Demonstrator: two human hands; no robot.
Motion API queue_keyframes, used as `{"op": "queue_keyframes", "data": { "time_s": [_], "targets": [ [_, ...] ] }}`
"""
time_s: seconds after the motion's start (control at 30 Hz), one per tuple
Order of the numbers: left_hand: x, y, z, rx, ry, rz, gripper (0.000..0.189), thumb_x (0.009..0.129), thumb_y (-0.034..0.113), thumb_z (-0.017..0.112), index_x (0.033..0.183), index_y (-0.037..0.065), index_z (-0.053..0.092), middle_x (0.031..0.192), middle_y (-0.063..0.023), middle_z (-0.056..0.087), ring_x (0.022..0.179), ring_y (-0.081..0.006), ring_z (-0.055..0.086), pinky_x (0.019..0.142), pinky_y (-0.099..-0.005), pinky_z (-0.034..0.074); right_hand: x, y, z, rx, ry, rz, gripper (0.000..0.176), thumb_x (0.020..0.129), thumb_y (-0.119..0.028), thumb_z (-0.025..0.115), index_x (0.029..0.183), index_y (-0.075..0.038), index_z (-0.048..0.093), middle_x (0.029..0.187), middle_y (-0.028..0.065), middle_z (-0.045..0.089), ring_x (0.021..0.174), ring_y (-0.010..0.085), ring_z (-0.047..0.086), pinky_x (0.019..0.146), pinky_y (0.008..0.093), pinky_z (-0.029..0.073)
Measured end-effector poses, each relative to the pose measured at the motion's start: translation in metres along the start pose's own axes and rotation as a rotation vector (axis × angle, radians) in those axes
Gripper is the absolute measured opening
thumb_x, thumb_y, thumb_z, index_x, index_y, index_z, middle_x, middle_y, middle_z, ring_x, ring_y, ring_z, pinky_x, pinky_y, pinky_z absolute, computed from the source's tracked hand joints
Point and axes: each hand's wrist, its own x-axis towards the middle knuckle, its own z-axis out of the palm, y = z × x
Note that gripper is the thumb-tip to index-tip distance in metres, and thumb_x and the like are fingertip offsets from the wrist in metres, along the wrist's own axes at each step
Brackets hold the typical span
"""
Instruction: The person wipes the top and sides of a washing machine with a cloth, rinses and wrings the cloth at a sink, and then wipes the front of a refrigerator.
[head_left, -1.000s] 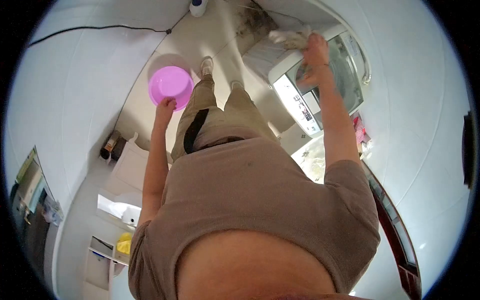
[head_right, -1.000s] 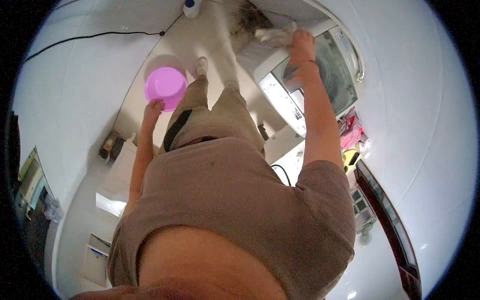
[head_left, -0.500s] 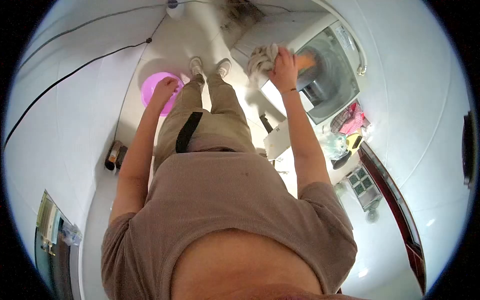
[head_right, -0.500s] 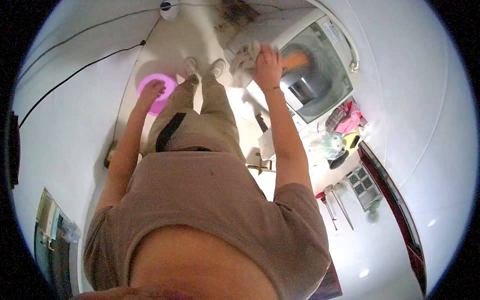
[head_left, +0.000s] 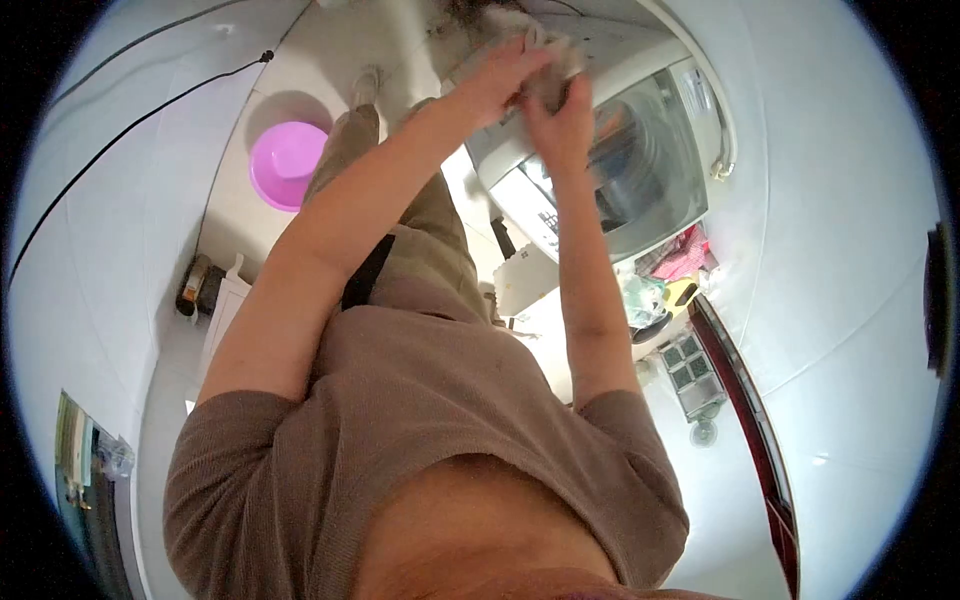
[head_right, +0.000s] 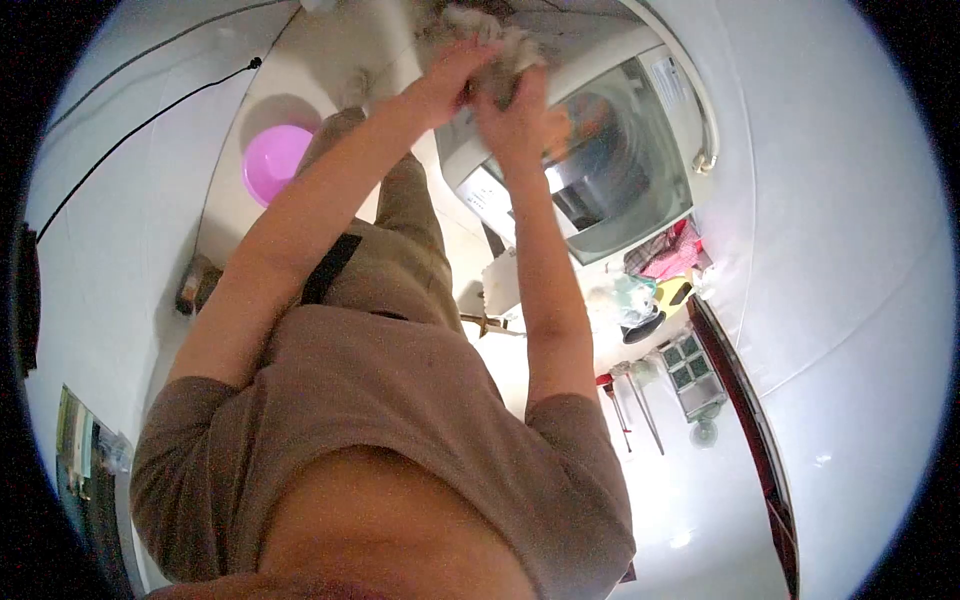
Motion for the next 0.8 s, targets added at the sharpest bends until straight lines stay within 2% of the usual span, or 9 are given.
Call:
{"op": "queue_keyframes", "data": {
  "time_s": [0.07,0.13,0.23,0.3,0.4,0.47,0.57,0.67,0.8],
  "targets": [
    [0.010,-0.002,-0.003,-0.055,-0.042,-0.144,0.060,0.079,0.028,0.061,0.130,0.009,0.035,0.120,-0.0087,0.049,0.106,-0.0200,0.049,0.082,-0.0363,0.045,-0.014,-0.004,-0.001,0.003,-0.038,-0.093,0.045,0.070,-0.019,0.065,0.108,-0.001,0.050,0.110,0.0182,0.053,0.103,0.0341,0.052,0.082,0.0385,0.044],
    [0.027,-0.017,-0.022,-0.006,0.055,-0.250,0.055,0.078,0.022,0.062,0.125,0.005,0.040,0.113,-0.0098,0.052,0.096,-0.0184,0.053,0.077,-0.0332,0.047,-0.016,0.001,-0.014,-0.023,-0.031,-0.296,0.043,0.075,-0.016,0.061,0.114,-0.003,0.049,0.118,0.0174,0.050,0.113,0.0304,0.047,0.089,0.0379,0.041],
    [0.044,-0.017,-0.023,0.190,-0.021,-0.137,0.046,0.079,0.022,0.060,0.120,0.005,0.047,0.108,-0.0102,0.056,0.087,-0.0175,0.056,0.073,-0.0307,0.047,-0.006,0.036,-0.050,-0.136,0.142,-0.113,0.034,0.078,-0.007,0.055,0.111,-0.002,0.051,0.123,0.0177,0.046,0.115,0.0320,0.043,0.095,0.0391,0.035],
    [0.061,-0.024,-0.002,0.494,-0.227,0.106,0.040,0.080,0.025,0.059,0.115,0.007,0.052,0.104,-0.0092,0.058,0.084,-0.0176,0.059,0.072,-0.0297,0.047,0.008,0.058,-0.076,-0.223,0.269,-0.048,0.031,0.078,-0.004,0.052,0.109,-0.001,0.053,0.124,0.0186,0.045,0.115,0.0340,0.043,0.096,0.0395,0.033],
    [0.088,-0.017,0.035,0.581,-0.346,0.117,0.037,0.079,0.023,0.057,0.114,0.009,0.053,0.104,-0.0085,0.059,0.087,-0.0215,0.059,0.074,-0.0326,0.047,0.020,0.082,-0.103,-0.344,0.360,0.027,0.028,0.080,-0.005,0.050,0.107,0.000,0.054,0.123,0.0181,0.046,0.113,0.0332,0.044,0.095,0.0392,0.034],
    [0.116,-0.023,0.039,0.885,-0.305,0.724,0.034,0.078,0.018,0.053,0.110,0.009,0.055,0.100,-0.0096,0.058,0.090,-0.0274,0.057,0.076,-0.0378,0.047,0.032,0.101,-0.103,-0.451,0.403,0.076,0.027,0.082,-0.007,0.048,0.107,0.001,0.053,0.120,0.0180,0.047,0.112,0.0321,0.045,0.093,0.0397,0.036],
    [0.147,-0.030,0.036,0.975,-0.394,0.577,0.038,0.077,0.017,0.056,0.114,0.008,0.053,0.105,-0.0152,0.056,0.097,-0.0336,0.052,0.084,-0.0393,0.044,0.044,0.121,-0.099,-0.487,0.366,0.099,0.024,0.084,-0.008,0.047,0.105,0.002,0.053,0.119,0.0184,0.047,0.110,0.0329,0.046,0.092,0.0404,0.037],
    [0.179,-0.044,0.026,1.007,-0.394,0.419,0.034,0.077,0.017,0.054,0.110,0.007,0.056,0.105,-0.0149,0.056,0.099,-0.0333,0.052,0.084,-0.0406,0.043,0.050,0.132,-0.090,-0.575,0.431,0.032,0.023,0.086,-0.009,0.044,0.103,0.002,0.053,0.117,0.0186,0.049,0.107,0.0335,0.047,0.091,0.0407,0.038],
    [0.206,-0.069,-0.002,1.045,-0.406,0.404,0.034,0.077,0.019,0.054,0.108,0.008,0.057,0.106,-0.0144,0.056,0.099,-0.0328,0.053,0.085,-0.0401,0.043,0.047,0.130,-0.085,-0.530,0.470,0.039,0.027,0.091,-0.016,0.039,0.103,0.004,0.052,0.116,0.0187,0.049,0.109,0.0321,0.046,0.092,0.0410,0.037]
  ]
}}
